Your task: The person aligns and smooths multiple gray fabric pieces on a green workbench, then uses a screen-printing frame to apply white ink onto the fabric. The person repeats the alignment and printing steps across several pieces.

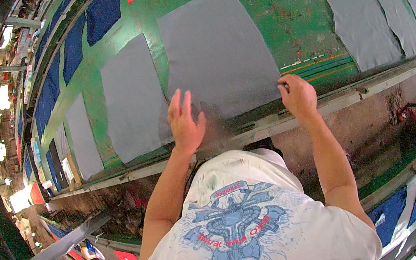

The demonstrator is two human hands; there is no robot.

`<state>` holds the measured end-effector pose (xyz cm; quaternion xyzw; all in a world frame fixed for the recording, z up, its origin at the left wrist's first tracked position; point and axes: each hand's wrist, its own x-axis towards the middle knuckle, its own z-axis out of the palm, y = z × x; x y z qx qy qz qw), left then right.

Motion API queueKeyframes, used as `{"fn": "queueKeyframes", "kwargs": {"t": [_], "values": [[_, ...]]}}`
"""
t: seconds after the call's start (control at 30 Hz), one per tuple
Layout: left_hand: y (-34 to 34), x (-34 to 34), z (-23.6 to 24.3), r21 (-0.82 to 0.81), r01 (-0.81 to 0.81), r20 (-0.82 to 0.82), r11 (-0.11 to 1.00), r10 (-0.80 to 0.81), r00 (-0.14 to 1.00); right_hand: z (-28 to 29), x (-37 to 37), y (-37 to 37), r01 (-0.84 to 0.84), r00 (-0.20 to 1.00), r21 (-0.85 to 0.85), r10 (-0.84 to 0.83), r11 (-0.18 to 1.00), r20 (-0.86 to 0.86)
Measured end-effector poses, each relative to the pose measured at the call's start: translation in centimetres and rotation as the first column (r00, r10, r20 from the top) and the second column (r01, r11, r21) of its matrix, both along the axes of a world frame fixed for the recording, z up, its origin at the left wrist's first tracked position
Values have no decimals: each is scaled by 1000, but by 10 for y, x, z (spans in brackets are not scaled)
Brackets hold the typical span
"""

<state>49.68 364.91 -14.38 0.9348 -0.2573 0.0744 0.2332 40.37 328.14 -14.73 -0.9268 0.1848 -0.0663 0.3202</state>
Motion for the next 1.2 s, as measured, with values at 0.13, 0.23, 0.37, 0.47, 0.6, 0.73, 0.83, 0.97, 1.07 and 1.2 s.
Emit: {"fn": "queueKeyframes", "kwargs": {"t": [0.13, 0.23, 0.37, 0.47, 0.6, 0.73, 0.83, 0.97, 1.07, 1.2], "values": [[-46, 50, -15, 239, 57, 50, 969, -71, 996, -11, -4, 6, 1, 986, -106, 17, 994, 165], [-76, 89, -20, 364, -17, -96, 931, 55, 994, -10, -6, 6, 20, 978, -69, -5, 997, 210], [-104, 104, -19, 423, -56, -124, 904, 119, 985, -8, -9, 5, 81, 978, -38, -72, 996, 198], [-105, 106, -15, 426, -33, -173, 904, 118, 978, -12, -8, 5, 96, 954, -67, -72, 993, 290], [-87, 116, -9, 323, 49, -276, 945, 44, 960, -23, -9, 0, 179, 943, 8, -174, 984, 284], [-37, 100, 3, -66, 85, -111, 994, -92, 990, -31, -19, -11, 265, 930, -100, -227, 959, 288], [22, 72, 21, -159, 109, -31, 981, -115, 993, -34, -20, -20, 253, 877, -232, -121, 939, 465], [139, 50, 48, -316, 169, 50, 934, -161, 986, -24, -3, -6, 404, 869, -234, -292, 884, 398], [229, 35, 66, -395, 142, 59, 908, -129, 990, -5, 16, 38, 331, 874, -263, -189, 906, 447], [333, 10, 70, -484, 46, 58, 874, -21, 998, 9, 70, 147, 164, 884, -334, 12, 928, 468]]}}
